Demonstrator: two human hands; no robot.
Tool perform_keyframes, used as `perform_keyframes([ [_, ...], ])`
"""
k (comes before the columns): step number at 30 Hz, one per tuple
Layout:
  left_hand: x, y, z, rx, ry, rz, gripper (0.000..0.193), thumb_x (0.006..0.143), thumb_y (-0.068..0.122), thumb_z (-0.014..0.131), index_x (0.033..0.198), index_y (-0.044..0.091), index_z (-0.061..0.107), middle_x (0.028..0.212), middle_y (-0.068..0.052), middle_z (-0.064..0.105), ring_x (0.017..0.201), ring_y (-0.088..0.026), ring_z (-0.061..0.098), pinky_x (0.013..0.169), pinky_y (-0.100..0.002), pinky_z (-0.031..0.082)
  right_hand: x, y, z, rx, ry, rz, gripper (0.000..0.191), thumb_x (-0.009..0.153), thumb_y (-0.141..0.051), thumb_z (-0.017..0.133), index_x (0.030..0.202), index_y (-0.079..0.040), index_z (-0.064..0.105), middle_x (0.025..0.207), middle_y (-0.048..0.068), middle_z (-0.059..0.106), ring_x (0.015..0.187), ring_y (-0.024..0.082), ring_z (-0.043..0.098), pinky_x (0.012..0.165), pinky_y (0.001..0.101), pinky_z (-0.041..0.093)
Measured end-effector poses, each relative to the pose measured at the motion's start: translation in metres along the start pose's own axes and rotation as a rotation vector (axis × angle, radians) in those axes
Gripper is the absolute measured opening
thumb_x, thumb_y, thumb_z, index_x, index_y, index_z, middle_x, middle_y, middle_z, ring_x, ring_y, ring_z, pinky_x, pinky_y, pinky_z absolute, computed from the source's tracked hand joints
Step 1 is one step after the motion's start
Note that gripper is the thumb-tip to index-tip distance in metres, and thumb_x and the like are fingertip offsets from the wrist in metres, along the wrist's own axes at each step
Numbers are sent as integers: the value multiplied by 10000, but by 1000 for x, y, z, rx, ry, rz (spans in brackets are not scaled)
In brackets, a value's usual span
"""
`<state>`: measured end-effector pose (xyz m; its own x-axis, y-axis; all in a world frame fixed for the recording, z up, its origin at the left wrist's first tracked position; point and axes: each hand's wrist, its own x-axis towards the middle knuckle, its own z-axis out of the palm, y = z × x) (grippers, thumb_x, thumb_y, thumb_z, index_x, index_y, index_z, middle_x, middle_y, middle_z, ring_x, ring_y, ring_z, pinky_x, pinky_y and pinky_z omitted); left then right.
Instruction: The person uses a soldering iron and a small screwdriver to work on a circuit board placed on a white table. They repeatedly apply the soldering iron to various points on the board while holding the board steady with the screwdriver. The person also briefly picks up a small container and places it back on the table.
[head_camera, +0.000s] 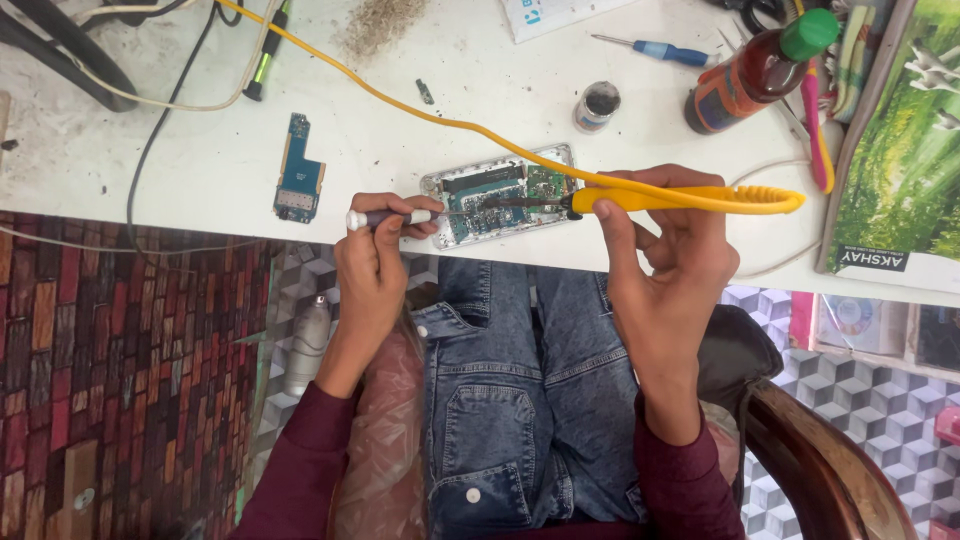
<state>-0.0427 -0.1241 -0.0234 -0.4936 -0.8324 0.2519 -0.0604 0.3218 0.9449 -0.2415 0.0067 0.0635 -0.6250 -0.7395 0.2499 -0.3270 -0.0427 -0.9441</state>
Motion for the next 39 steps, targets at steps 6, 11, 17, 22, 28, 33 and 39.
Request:
perform_keyframes([
  [6, -1, -1, 0, 6, 6, 5, 169, 1151, 91, 366, 1106, -26, 480, 1095, -187, 760, 916, -199, 762, 823, -285, 618, -1, 1, 2, 52, 9, -16, 302, 1055, 105, 650, 1289, 56, 464, 1262, 202, 669, 1227, 212, 689, 1000, 291, 646],
  [11, -1, -3, 1, -7, 8, 6, 165, 1149, 90, 363, 1105, -24, 474, 1099, -179, 759, 910, -190, 753, 825, -285, 614, -5, -1, 2, 11, -4, -31, 280, 1069, 116, 640, 1288, 55, 477, 1261, 203, 675, 1190, 226, 706, 1004, 302, 657],
  [17, -2, -2, 0, 3, 14, -2, 164, 1145, 80, 358, 1103, -24, 477, 1090, -174, 759, 891, -179, 744, 826, -283, 613, -17, -8, 8, 36, 0, -47, 289, 1060, 125, 620, 1292, 44, 468, 1254, 207, 651, 1213, 259, 699, 1074, 334, 625],
  [22, -2, -3, 1, -16, 25, -11, 176, 1148, 104, 367, 1105, -24, 480, 1091, -171, 761, 885, -180, 743, 818, -282, 608, -28, -11, 15, 114, 25, 17, 302, 1049, 120, 617, 1294, 30, 465, 1312, 197, 637, 1263, 266, 669, 1078, 345, 611],
  [28, -3, -3, 2, -42, 32, -4, 163, 1148, 92, 368, 1115, -17, 485, 1091, -163, 759, 899, -177, 740, 840, -282, 610, -27, -11, 17, -20, 36, -106, 298, 1051, 133, 636, 1284, 22, 485, 1222, 199, 672, 1178, 252, 698, 1044, 328, 607],
  [33, -4, -4, 3, -18, 51, 2, 164, 1137, 107, 374, 1119, -9, 489, 1081, -140, 765, 863, -160, 736, 815, -271, 611, -30, -8, 18, 19, 43, -117, 303, 1044, 122, 636, 1279, 18, 476, 1272, 197, 669, 1151, 235, 701, 1065, 332, 605],
  [39, -3, -2, 3, -29, 44, -1, 180, 1151, 128, 381, 1121, -9, 494, 1090, -140, 760, 880, -161, 732, 833, -279, 611, -29, -7, 15, -60, 63, -104, 298, 1024, 132, 635, 1258, 26, 485, 1252, 210, 683, 1163, 258, 715, 983, 318, 611],
])
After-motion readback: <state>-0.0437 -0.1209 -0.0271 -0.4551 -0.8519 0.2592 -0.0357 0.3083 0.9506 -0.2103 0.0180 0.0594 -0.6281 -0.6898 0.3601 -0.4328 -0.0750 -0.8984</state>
